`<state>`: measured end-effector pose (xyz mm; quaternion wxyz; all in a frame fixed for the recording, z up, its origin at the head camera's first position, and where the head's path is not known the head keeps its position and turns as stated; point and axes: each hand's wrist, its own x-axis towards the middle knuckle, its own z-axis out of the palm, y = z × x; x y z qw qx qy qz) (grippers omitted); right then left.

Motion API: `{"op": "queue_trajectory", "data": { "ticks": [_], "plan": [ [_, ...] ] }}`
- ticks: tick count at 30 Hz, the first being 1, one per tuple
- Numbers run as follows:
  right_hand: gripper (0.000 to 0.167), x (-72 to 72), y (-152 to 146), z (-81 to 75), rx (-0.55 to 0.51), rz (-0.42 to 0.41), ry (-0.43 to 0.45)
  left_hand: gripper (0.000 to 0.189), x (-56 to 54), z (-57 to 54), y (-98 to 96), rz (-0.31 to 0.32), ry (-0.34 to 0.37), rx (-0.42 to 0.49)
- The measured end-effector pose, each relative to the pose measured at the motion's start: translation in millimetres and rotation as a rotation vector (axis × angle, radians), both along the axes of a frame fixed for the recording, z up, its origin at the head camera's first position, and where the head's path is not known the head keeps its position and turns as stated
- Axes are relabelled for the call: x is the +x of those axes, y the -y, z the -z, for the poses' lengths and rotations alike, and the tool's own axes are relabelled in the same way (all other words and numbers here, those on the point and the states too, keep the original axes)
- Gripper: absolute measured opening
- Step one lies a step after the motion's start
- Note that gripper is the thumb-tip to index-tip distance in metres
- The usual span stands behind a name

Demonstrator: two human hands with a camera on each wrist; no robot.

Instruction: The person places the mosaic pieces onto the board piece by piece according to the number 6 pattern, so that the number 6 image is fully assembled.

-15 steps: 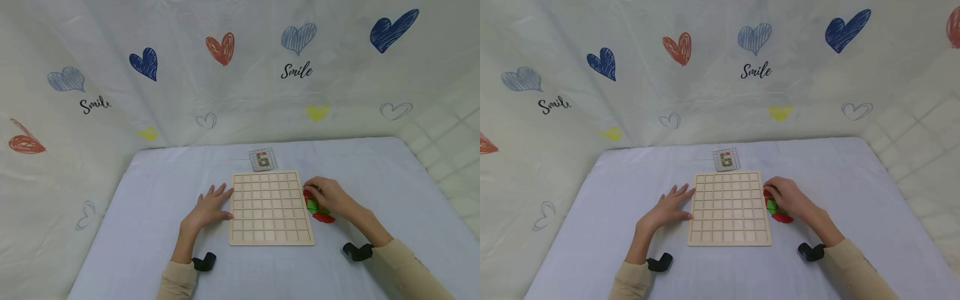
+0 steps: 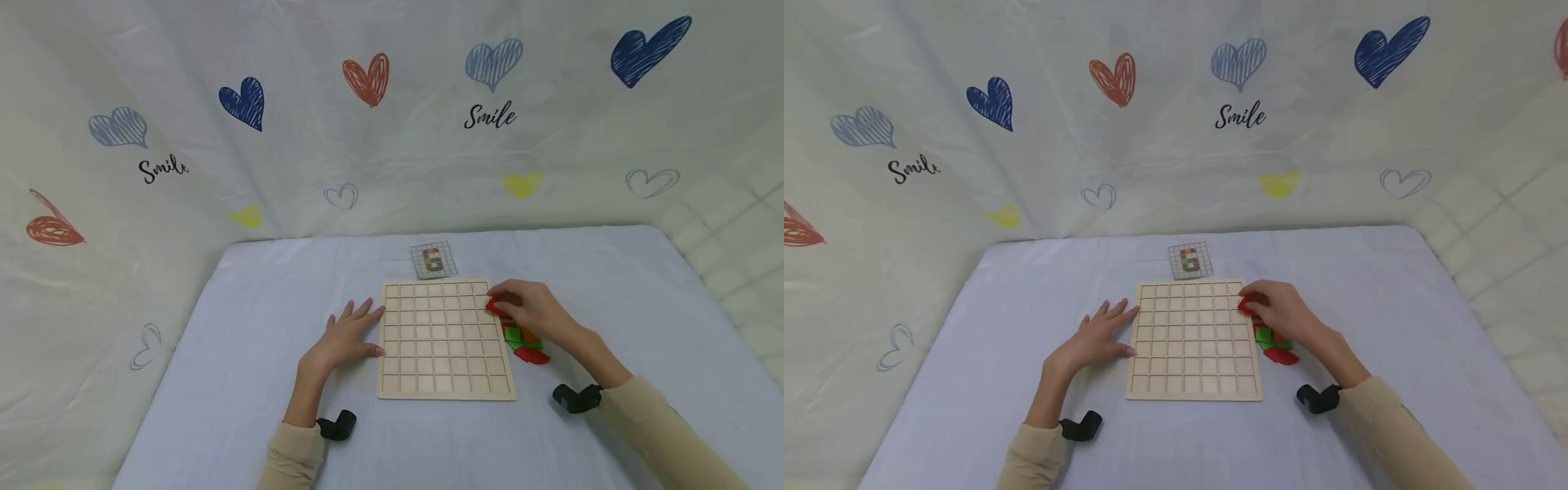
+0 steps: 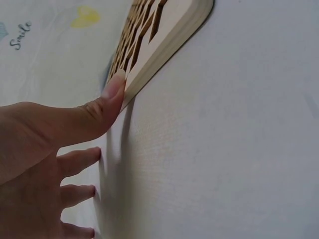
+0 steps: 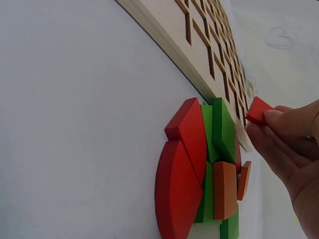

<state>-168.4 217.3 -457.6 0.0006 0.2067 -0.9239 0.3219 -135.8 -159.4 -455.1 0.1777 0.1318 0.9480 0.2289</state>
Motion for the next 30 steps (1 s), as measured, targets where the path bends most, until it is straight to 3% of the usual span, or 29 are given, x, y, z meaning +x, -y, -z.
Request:
{"op": "queue_trajectory", "data": {
  "ticks": [19,30],
  "plan": [
    [0.020,-22.6,26,-12.1,-0.027,-0.083,0.041,0.086,-0.8,-2.5,0.3,-0.007,0.005,0.013],
    [0.018,-34.4,48,-6.9,-0.052,-0.132,0.084,0.085,0.0,0.6,-1.0,-0.011,0.012,0.022]
  ]
}}
